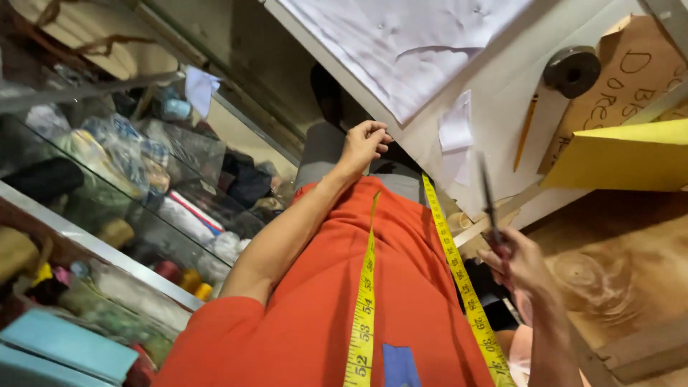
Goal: The person cuts a large piece of white fabric laid out on a table using a pair of scissors. They carefully follow a marked line, adjusting the fabric as needed to complete the cut.
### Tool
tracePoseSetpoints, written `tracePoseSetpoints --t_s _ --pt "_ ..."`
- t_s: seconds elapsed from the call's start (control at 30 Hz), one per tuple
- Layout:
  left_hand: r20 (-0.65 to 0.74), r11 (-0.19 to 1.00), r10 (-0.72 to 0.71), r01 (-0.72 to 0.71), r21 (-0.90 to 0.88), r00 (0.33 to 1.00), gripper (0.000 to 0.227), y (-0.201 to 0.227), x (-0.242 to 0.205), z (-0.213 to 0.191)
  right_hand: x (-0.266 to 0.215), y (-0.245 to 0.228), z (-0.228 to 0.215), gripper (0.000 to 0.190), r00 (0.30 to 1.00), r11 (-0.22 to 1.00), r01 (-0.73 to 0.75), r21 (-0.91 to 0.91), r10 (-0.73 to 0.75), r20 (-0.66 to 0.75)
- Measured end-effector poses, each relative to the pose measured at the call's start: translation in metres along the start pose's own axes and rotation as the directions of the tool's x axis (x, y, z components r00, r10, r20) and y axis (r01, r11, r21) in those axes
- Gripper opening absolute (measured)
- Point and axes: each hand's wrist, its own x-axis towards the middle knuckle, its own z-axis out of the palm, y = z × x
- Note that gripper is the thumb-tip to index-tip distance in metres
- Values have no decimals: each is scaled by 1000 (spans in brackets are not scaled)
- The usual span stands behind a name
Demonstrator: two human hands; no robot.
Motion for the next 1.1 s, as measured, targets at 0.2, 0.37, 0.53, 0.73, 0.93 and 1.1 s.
tracePoseSetpoints --t_s 0.2,0.37,0.53,0.73,0.93,1.1 --pt "-22 996 -33 31 -84 999 26 -10 0 11 72 -21 28 44 901 989 144 -26 -120 417" --pt "-69 981 -35 21 -192 997 28 -17 1 16 120 -28 43 50 863 976 176 -126 -91 498" --pt "-68 951 -108 83 -297 992 33 -19 8 27 127 -39 50 47 849 982 155 -108 -77 523" --pt "92 802 -253 262 -537 963 53 -14 15 40 129 -40 39 48 828 986 163 -40 -115 549" --pt "50 764 -216 201 -613 975 54 -22 35 50 141 -33 26 48 811 983 165 -75 -92 578" --pt "-36 823 -204 151 -547 978 22 -20 39 62 141 -43 21 48 832 968 175 -180 -48 553"
